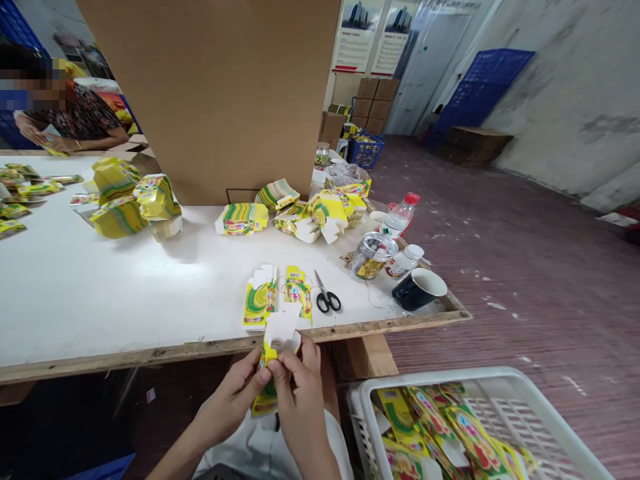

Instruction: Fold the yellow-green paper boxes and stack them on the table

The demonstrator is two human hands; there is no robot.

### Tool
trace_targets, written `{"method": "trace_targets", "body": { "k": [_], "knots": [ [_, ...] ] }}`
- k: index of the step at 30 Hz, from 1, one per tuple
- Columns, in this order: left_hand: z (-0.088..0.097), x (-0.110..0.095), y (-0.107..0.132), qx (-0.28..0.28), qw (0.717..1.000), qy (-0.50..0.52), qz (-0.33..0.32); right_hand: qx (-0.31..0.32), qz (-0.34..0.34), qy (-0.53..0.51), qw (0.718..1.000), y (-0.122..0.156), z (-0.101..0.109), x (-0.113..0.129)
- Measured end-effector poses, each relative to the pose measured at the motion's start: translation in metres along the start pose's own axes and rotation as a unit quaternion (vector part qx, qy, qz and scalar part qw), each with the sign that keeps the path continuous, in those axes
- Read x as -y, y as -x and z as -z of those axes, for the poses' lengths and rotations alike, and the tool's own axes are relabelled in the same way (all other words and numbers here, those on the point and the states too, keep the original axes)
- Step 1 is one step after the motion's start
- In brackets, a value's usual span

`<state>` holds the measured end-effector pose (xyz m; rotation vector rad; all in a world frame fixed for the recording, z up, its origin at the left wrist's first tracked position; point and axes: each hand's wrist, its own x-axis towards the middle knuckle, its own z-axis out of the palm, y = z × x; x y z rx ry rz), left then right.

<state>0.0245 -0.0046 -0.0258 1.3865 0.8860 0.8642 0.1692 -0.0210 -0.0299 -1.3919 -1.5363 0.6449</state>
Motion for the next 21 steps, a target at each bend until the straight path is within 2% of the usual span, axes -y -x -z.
{"method": "trace_targets", "body": {
  "k": [4, 6, 9, 11, 13, 16, 18, 21],
  "knots": [
    [-0.001, 0.008, -0.002, -0.021, 1.0, 0.013, 0.012, -0.055, -0.026, -0.072, 0.996, 0.005, -0.002, -0.003],
    [-0.002, 0.011, -0.003, -0.05, 0.998, 0.039, 0.017, -0.061, -0.057, -0.1, 0.992, 0.008, -0.001, -0.006],
    [-0.006, 0.014, -0.005, -0.089, 0.993, 0.07, 0.021, -0.036, -0.089, -0.076, 0.992, 0.009, 0.0, -0.01],
    [-0.007, 0.016, -0.007, -0.095, 0.993, 0.07, 0.015, -0.053, -0.091, -0.038, 0.994, 0.008, 0.0, -0.01],
    [-0.006, 0.017, -0.008, -0.094, 0.993, 0.074, 0.007, -0.068, -0.1, -0.036, 0.992, 0.007, 0.0, -0.009],
    [-0.001, 0.016, -0.006, -0.084, 0.989, 0.12, 0.009, -0.044, -0.114, -0.124, 0.985, 0.006, 0.0, -0.008],
    [0.003, 0.012, -0.003, -0.071, 0.986, 0.148, 0.008, -0.025, -0.098, -0.184, 0.978, 0.006, 0.002, -0.009],
    [0.011, 0.005, 0.003, -0.027, 0.987, 0.16, -0.003, 0.004, -0.061, -0.195, 0.979, 0.006, 0.01, -0.009]
  ]
}}
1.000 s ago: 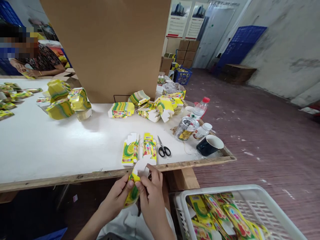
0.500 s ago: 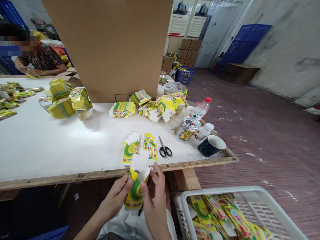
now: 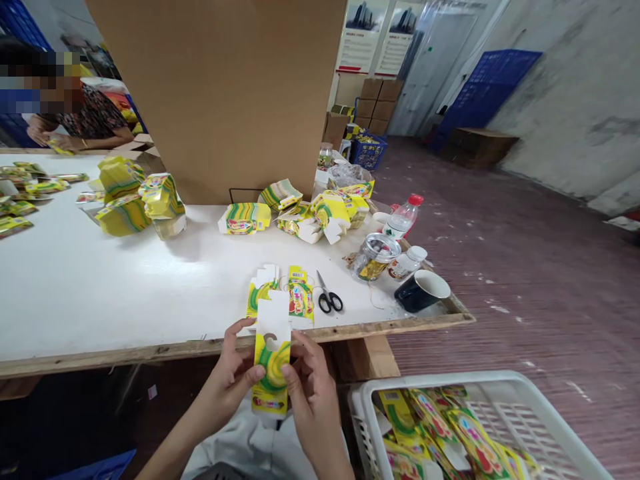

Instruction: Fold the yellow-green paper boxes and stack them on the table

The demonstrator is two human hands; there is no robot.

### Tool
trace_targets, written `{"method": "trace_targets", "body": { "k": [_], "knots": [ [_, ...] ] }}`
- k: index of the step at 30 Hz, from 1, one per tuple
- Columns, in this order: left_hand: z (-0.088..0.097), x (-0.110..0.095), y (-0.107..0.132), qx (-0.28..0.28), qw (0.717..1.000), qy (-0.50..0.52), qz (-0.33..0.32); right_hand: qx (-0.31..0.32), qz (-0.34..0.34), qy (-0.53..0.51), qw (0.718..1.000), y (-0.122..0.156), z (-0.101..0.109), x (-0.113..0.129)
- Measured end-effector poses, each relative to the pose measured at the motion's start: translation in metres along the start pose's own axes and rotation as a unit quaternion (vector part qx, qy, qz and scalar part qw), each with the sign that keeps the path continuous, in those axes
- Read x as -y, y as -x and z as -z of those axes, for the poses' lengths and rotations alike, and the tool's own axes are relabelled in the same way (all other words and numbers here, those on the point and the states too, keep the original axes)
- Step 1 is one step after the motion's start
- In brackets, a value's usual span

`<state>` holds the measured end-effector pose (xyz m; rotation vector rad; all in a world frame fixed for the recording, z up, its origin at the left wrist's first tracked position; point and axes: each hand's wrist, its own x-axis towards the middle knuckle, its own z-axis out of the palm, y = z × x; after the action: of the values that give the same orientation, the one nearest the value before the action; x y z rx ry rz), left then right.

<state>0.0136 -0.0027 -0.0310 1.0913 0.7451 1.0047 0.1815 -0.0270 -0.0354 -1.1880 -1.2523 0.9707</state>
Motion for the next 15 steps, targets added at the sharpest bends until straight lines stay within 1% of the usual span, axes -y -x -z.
{"method": "trace_targets", "body": {
  "k": [2, 5, 7, 9, 11, 15],
  "knots": [
    [0.003, -0.005, 0.003, 0.04, 0.999, 0.003, 0.005, 0.034, -0.007, 0.004, 0.999, -0.001, 0.006, 0.004],
    [0.005, -0.009, 0.004, 0.094, 0.995, 0.025, 0.034, 0.086, -0.04, 0.0, 0.995, -0.004, 0.014, 0.013],
    [0.004, -0.008, 0.005, 0.12, 0.989, 0.058, 0.057, 0.099, -0.044, 0.014, 0.994, -0.006, 0.016, 0.018],
    [0.003, -0.007, 0.005, 0.129, 0.986, 0.086, 0.067, 0.089, -0.028, 0.041, 0.995, -0.008, 0.016, 0.021],
    [0.001, -0.007, 0.005, 0.119, 0.987, 0.092, 0.064, 0.059, -0.017, 0.052, 0.997, -0.008, 0.014, 0.022],
    [0.0, -0.009, 0.002, 0.102, 0.99, 0.072, 0.061, -0.012, -0.012, 0.006, 1.0, -0.009, 0.009, 0.018]
  ]
}}
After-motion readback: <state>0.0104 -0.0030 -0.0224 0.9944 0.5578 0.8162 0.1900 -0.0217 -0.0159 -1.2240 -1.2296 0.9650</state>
